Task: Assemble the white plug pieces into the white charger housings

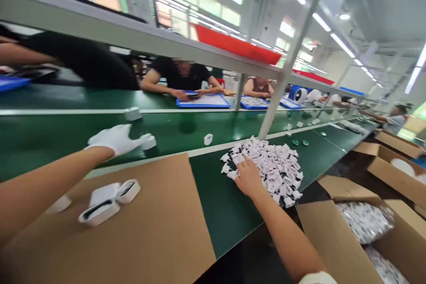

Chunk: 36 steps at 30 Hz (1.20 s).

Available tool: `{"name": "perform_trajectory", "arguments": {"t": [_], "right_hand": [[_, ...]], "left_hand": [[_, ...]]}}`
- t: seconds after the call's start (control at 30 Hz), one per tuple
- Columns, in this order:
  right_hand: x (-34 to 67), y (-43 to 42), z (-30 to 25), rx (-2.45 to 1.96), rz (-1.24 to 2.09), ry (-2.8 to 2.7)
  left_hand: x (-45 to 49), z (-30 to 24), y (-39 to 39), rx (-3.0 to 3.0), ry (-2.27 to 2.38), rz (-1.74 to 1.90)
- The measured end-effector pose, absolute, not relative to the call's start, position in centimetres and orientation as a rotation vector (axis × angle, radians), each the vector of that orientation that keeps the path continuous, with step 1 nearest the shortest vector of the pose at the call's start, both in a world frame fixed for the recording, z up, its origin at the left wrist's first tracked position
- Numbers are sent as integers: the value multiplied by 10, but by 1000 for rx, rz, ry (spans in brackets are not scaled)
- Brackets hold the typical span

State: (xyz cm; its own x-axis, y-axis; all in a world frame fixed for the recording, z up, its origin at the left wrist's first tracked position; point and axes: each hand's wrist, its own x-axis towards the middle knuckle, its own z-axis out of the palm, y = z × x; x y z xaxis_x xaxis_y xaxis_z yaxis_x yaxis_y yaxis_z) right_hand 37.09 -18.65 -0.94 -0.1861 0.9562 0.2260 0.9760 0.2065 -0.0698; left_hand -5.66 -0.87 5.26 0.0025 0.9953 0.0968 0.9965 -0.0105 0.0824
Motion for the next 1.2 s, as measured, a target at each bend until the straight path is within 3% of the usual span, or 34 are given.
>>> {"name": "perform_trajectory", "arguments": {"t": [0.2,0.3,0.43,0.63,0.77,1.0,1.2], "right_hand": [[316,-141,8,-1872,-122,-2205],[291,-121,4,-2095,-114,-2190],[284,-106,-15,-2265,-116,-2195],[314,-90,-47,-1911,-138,-2284],[322,-92,-48,-1756,-161,-2238],[293,-110,-28,-1485,149,-2024],[260,-129,-26,-1285,303,-2099]], "left_hand": [[-30,38,-128,-2542,-2123,124],[-22,14,-163,-2438,-2144,31],[-33,5,-167,-2350,-2179,-44],[-68,2,-175,-2334,-1932,-127],[-91,0,-181,-2140,-2151,-173],[-123,2,-178,-2095,-2425,-47],[-165,-11,-178,-2047,-2485,-180]]}}
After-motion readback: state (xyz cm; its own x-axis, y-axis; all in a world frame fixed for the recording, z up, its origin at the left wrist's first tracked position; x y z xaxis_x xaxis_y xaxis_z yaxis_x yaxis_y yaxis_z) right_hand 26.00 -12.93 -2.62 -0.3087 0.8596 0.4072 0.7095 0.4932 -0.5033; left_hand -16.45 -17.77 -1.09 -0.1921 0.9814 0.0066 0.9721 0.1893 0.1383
